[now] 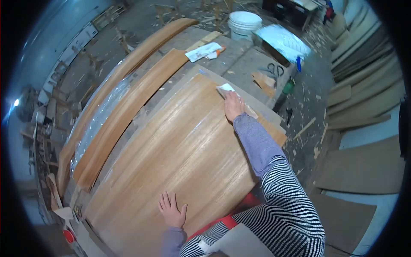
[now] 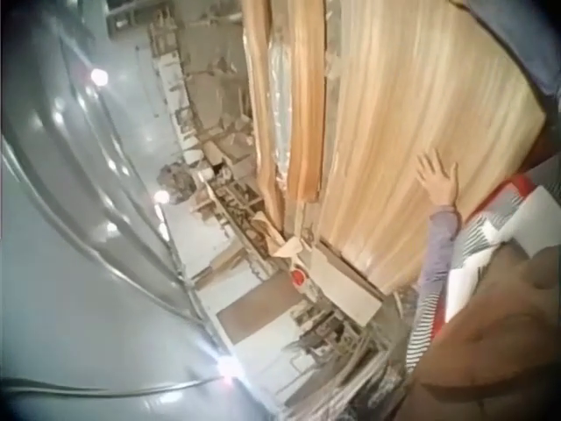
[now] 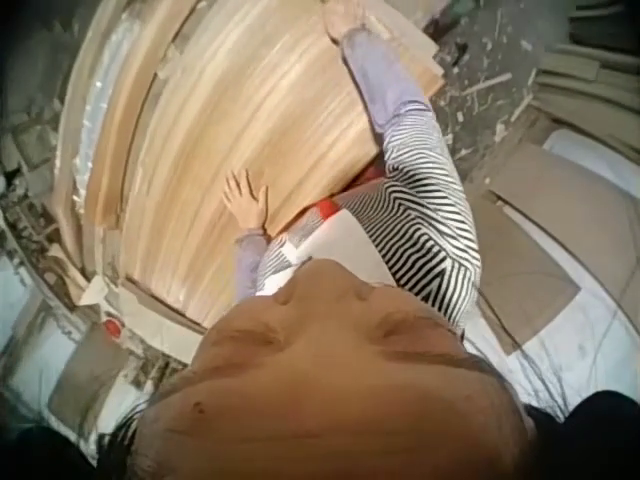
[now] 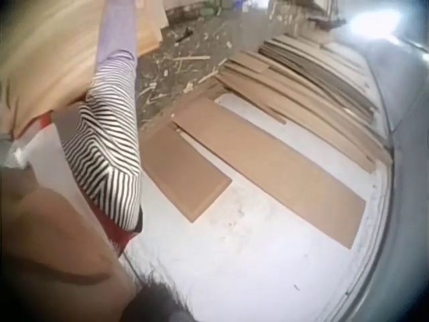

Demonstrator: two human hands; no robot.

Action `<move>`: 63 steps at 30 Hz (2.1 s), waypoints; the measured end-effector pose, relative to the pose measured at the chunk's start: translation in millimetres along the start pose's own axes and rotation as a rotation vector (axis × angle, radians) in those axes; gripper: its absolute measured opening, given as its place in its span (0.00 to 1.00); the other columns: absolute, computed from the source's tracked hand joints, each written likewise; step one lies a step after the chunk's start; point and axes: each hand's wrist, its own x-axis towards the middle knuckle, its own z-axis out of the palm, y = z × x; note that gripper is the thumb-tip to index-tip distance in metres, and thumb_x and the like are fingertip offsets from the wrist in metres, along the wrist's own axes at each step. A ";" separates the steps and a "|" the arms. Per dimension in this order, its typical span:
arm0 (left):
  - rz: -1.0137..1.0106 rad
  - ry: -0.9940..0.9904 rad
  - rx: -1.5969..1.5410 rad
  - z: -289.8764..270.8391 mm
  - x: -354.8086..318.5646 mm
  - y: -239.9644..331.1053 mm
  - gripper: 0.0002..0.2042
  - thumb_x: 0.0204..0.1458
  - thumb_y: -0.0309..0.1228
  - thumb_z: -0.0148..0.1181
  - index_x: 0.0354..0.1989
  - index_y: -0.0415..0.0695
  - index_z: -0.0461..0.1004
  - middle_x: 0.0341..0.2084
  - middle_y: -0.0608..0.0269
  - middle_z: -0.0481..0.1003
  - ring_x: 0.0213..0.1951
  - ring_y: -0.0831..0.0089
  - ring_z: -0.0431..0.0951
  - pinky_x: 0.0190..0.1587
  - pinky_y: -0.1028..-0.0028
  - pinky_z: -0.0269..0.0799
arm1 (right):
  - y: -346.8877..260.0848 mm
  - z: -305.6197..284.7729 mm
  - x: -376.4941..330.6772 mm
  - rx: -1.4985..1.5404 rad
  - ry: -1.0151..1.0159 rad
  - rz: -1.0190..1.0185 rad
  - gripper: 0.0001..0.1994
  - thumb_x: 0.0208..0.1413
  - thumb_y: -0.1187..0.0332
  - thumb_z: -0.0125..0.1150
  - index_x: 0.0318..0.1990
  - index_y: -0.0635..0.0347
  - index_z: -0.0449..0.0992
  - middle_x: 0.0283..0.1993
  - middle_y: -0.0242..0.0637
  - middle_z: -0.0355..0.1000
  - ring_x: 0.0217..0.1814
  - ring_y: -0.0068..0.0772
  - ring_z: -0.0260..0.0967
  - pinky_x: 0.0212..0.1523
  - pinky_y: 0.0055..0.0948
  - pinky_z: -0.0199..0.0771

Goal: Applying adhesive with a roller to a base board and then carefully aligning and pressing down wood veneer sheets.

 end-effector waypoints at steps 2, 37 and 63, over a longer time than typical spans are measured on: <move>0.014 0.001 -0.017 0.5 2.9 3.1 0.35 0.45 0.44 0.63 0.64 0.45 0.62 0.68 0.47 0.51 0.70 0.48 0.47 0.68 0.47 0.38 | -1.6 36.1 6.2 0.484 0.122 0.241 0.16 0.64 0.65 0.39 0.50 0.64 0.71 0.42 0.52 0.73 0.43 0.54 0.72 0.44 0.50 0.71; -0.576 0.147 0.066 63.9 21.4 225.1 0.28 0.53 0.32 0.58 0.63 0.39 0.61 0.66 0.40 0.54 0.66 0.46 0.55 0.66 0.56 0.52 | 355.9 -114.8 246.6 -0.597 -0.234 -0.058 0.12 0.56 0.67 0.48 0.36 0.59 0.80 0.40 0.49 0.76 0.47 0.51 0.74 0.47 0.48 0.74; -1.689 1.611 -1.369 45.2 -309.3 -166.6 0.38 0.50 0.49 0.65 0.61 0.34 0.61 0.60 0.47 0.64 0.62 0.59 0.64 0.62 0.63 0.59 | -55.5 -63.3 -88.9 0.415 -0.927 -0.017 0.13 0.63 0.61 0.49 0.29 0.56 0.68 0.29 0.30 0.61 0.34 0.27 0.57 0.37 0.31 0.62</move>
